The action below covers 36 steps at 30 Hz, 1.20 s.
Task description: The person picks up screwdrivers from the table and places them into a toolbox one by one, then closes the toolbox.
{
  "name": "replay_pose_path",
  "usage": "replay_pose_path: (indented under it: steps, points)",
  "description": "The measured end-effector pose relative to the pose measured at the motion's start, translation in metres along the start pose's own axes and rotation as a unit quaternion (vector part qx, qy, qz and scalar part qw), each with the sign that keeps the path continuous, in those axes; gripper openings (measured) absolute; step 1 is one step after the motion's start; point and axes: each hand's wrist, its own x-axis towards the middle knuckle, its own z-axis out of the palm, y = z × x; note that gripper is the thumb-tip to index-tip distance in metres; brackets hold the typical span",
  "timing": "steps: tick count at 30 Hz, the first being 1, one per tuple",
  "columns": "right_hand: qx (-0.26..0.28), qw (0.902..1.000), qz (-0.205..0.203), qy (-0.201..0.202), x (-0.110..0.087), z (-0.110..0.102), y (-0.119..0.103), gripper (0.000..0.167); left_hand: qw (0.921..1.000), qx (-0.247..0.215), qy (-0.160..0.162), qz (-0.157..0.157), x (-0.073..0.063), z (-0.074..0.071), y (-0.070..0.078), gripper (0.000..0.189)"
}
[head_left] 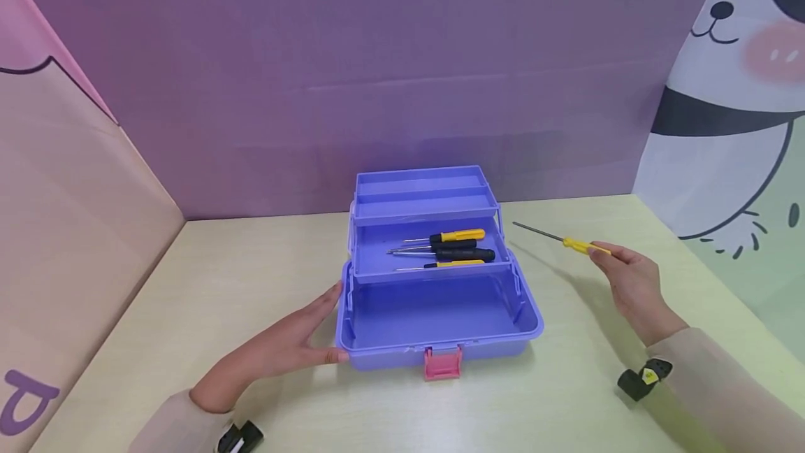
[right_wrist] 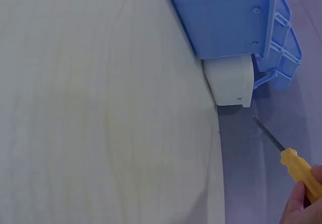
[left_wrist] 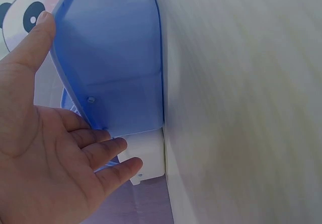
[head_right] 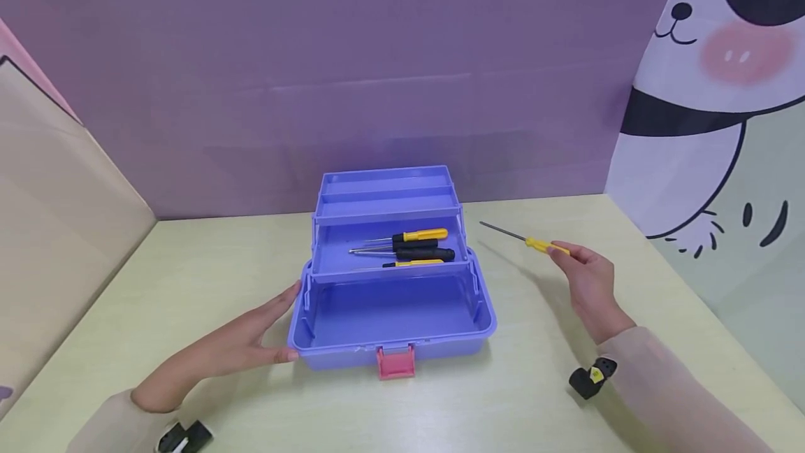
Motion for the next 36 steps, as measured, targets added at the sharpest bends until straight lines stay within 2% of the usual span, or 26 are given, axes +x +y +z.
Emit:
replay_pose_path:
  steps: [8,17,30,36]
  points:
    - [0.05,0.9983,-0.013,-0.028,0.0,0.004,-0.01,0.014,1.0,-0.004,-0.001,0.0,0.001,0.0,0.0,0.102]
    - [0.113,0.9908,-0.034,-0.066,0.001,0.016,-0.02,0.017,1.0,-0.001,-0.002,0.003,0.001,-0.001,0.001,0.101]
    - [0.08,0.9918,-0.047,-0.088,-0.009,0.031,-0.028,0.013,1.0,-0.003,-0.008,0.0,0.001,-0.001,0.003,0.1]
    - [0.094,0.991,-0.054,-0.079,-0.013,0.035,-0.031,0.012,0.9999,0.0,-0.01,-0.002,0.0,-0.001,0.003,0.1]
